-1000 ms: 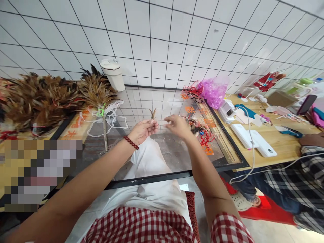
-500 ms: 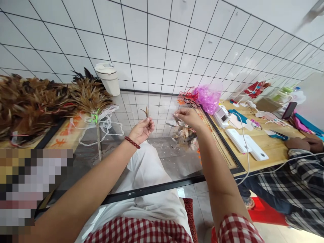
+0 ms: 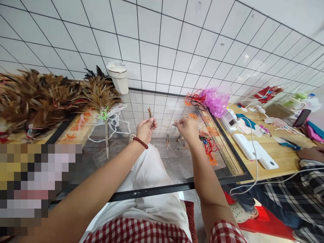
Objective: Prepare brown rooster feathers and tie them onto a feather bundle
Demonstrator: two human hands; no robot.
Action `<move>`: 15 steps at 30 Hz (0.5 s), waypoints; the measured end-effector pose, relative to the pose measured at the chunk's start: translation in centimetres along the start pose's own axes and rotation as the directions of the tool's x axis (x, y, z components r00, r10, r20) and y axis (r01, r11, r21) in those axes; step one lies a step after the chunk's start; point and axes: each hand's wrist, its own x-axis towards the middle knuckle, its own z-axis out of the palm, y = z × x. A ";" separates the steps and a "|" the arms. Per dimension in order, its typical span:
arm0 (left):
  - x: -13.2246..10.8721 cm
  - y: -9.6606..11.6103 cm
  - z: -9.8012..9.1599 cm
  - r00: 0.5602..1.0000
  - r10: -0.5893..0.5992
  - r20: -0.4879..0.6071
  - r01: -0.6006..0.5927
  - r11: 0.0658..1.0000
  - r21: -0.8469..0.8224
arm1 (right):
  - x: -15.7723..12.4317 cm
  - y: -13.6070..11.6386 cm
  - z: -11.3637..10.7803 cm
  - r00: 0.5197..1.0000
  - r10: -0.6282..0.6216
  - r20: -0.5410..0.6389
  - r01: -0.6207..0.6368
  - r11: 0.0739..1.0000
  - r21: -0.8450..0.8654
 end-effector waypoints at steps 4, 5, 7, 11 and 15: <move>0.4 -0.2 0.0 1.000 -0.001 -0.021 0.001 1.000 -0.026 | -0.1 0.2 -1.1 0.978 -0.142 -0.152 0.116 0.979 -0.167; 0.4 -0.3 -0.1 0.999 0.008 -0.034 -0.009 0.999 -0.031 | -0.1 0.0 -1.3 0.968 -0.189 -0.163 0.158 0.970 -0.187; 0.5 -0.5 -0.1 0.999 0.024 -0.047 -0.025 0.999 -0.031 | -0.1 -0.5 -1.2 0.960 -0.265 -0.090 0.246 0.953 -0.177; 0.5 -0.6 -0.3 1.000 0.023 0.009 -0.023 1.000 -0.003 | -0.4 -2.1 0.3 0.894 -0.356 0.271 0.403 0.905 -0.139; 0.3 -0.5 -0.5 0.998 0.017 0.064 -0.018 1.000 0.021 | -0.4 -3.3 2.3 0.849 -0.300 0.435 0.426 0.876 -0.227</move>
